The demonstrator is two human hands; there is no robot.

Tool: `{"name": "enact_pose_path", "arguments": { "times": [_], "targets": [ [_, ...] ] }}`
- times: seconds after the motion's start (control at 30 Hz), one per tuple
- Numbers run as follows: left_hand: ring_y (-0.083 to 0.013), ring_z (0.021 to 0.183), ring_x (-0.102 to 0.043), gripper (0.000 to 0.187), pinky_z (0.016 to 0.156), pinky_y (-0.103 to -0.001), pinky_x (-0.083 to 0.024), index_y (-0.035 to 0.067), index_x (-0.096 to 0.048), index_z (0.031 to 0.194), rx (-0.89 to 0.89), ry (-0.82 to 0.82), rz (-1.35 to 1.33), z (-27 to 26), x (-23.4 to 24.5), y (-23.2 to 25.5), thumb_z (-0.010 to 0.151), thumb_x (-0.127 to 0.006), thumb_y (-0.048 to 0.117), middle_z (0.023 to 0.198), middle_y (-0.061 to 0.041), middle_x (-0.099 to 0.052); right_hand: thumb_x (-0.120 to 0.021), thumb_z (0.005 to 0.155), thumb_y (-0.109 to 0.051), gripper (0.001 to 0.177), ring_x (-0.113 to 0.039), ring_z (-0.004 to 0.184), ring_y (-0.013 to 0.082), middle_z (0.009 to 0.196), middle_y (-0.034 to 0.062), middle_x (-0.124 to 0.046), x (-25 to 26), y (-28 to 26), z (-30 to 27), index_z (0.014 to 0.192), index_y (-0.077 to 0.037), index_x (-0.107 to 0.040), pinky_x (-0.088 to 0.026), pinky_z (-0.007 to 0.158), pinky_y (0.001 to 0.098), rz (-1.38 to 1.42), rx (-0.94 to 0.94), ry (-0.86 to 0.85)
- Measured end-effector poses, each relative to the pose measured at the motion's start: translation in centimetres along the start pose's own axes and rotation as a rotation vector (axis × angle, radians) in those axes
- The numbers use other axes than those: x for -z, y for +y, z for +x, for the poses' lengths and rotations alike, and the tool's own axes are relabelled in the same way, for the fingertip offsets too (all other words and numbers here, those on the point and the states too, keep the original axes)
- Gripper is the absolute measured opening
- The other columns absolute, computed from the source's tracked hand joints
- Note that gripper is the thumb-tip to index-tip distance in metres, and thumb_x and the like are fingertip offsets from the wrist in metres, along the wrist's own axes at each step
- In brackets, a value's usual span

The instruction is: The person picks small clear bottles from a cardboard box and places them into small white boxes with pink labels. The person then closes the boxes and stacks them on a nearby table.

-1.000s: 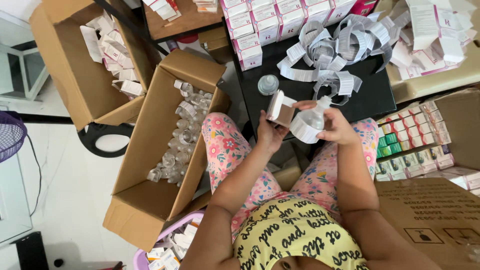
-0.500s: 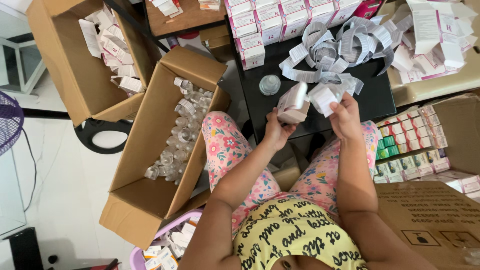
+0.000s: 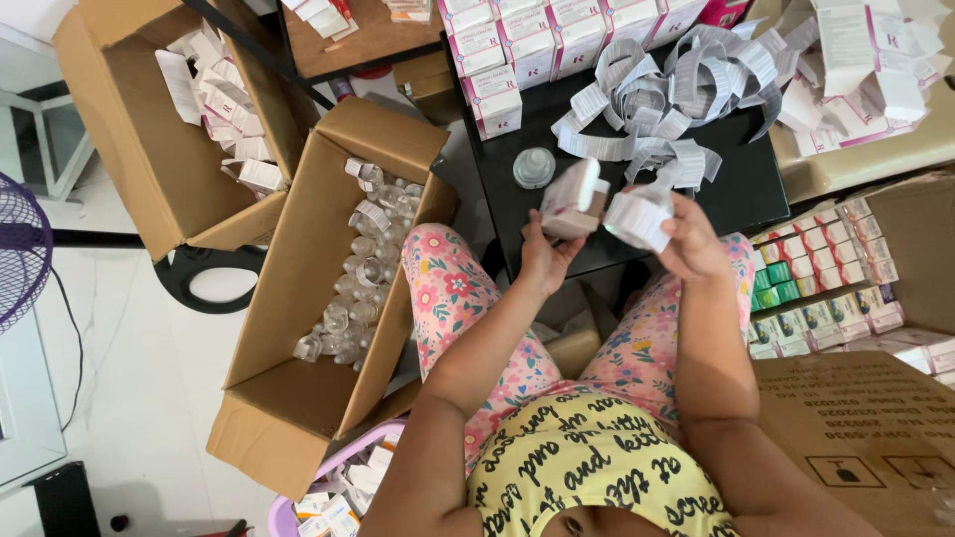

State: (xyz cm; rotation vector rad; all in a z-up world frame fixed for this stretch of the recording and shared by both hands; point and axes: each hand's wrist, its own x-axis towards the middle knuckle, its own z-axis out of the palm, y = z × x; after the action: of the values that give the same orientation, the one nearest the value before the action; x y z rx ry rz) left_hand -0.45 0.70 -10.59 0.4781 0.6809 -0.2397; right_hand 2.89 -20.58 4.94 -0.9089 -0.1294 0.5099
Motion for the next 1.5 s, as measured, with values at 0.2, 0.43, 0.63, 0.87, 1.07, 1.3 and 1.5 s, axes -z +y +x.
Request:
{"name": "enact_pose_path", "arguments": {
  "times": [0.2, 0.43, 0.63, 0.87, 1.07, 1.3, 1.5],
  "targets": [
    [-0.0285, 0.083, -0.071, 0.058, 0.056, -0.032, -0.051, 0.012, -0.044, 0.132, 0.086, -0.067, 0.126, -0.4, 0.3, -0.3, 0.103, -0.045, 0.062, 0.124, -0.015, -0.055, -0.08, 0.088, -0.035, 0.074, -0.064, 0.124, 0.0251, 0.134, 0.014, -0.065, -0.3, 1.1, 0.9, 0.143, 0.008, -0.054, -0.049, 0.112, 0.039, 0.019, 0.122, 0.102],
    [-0.0254, 0.072, -0.068, 0.04, 0.051, -0.034, -0.039, 0.021, -0.039, 0.123, 0.042, 0.044, 0.518, 1.0, -0.4, 0.4, 0.105, -0.042, 0.056, 0.126, -0.015, -0.057, -0.071, 0.096, -0.035, 0.057, -0.066, 0.125, 0.0274, 0.136, 0.0116, -0.066, 0.5, 0.9, 1.6, 0.139, -0.001, -0.055, -0.052, 0.11, 0.0452, 0.281, 0.092, 0.234],
    [-0.0397, 0.109, -0.065, 0.048, 0.089, -0.048, -0.051, 0.012, -0.055, 0.134, -0.608, 0.038, 1.42, -0.8, -1.7, 1.6, 0.115, -0.036, 0.052, 0.129, -0.017, -0.06, -0.069, 0.096, -0.032, 0.054, -0.066, 0.125, 0.0259, 0.134, 0.0124, -0.066, -0.1, 0.8, 1.5, 0.136, 0.002, -0.056, -0.052, 0.115, 0.0447, 0.183, 0.107, 0.259],
    [-0.0389, 0.152, -0.034, 0.092, 0.126, -0.05, -0.028, 0.009, -0.025, 0.163, -1.16, -0.454, 1.366, -7.0, -6.1, 7.4, 0.096, -0.057, 0.064, 0.165, -0.017, -0.034, -0.071, 0.096, -0.031, 0.057, -0.066, 0.121, 0.0231, 0.133, 0.0114, -0.066, 0.3, 1.2, 1.2, 0.138, 0.004, -0.056, -0.052, 0.106, 0.0399, 0.101, 0.045, 0.165],
    [-0.0321, 0.148, -0.043, 0.087, 0.123, -0.043, -0.037, 0.007, -0.038, 0.155, -0.932, -0.643, 1.26, -7.8, -7.2, 8.8, 0.085, -0.078, 0.039, 0.158, -0.016, -0.045, -0.072, 0.099, -0.033, 0.062, -0.065, 0.117, 0.0217, 0.13, 0.0129, -0.066, 0.4, 1.9, 1.5, 0.143, 0.007, -0.055, -0.052, 0.1, 0.0358, 0.043, -0.009, 0.064],
    [-0.0261, 0.136, -0.058, 0.054, 0.114, -0.035, -0.047, 0.008, -0.05, 0.141, -0.704, -0.615, 0.925, -5.9, -5.0, 8.6, 0.088, -0.054, -0.003, 0.153, -0.015, -0.057, -0.068, 0.097, -0.041, 0.065, -0.066, 0.122, 0.042, 0.135, 0.0196, -0.064, -0.5, 1.5, 3.9, 0.142, 0.002, -0.051, -0.055, 0.107, 0.0406, 0.261, 0.047, 0.202],
    [-0.0334, 0.136, -0.056, 0.059, 0.112, -0.04, -0.045, 0.018, -0.063, 0.135, -0.974, -0.323, 1.422, -6.5, -6.7, 8.8, 0.081, -0.056, -0.005, 0.155, -0.016, -0.047, -0.066, 0.095, -0.041, 0.061, -0.066, 0.121, 0.0429, 0.134, 0.0185, -0.064, -1.1, 1.6, 4.7, 0.139, -0.002, -0.05, -0.054, 0.103, 0.0431, 0.275, 0.037, 0.252]
  ]
}}
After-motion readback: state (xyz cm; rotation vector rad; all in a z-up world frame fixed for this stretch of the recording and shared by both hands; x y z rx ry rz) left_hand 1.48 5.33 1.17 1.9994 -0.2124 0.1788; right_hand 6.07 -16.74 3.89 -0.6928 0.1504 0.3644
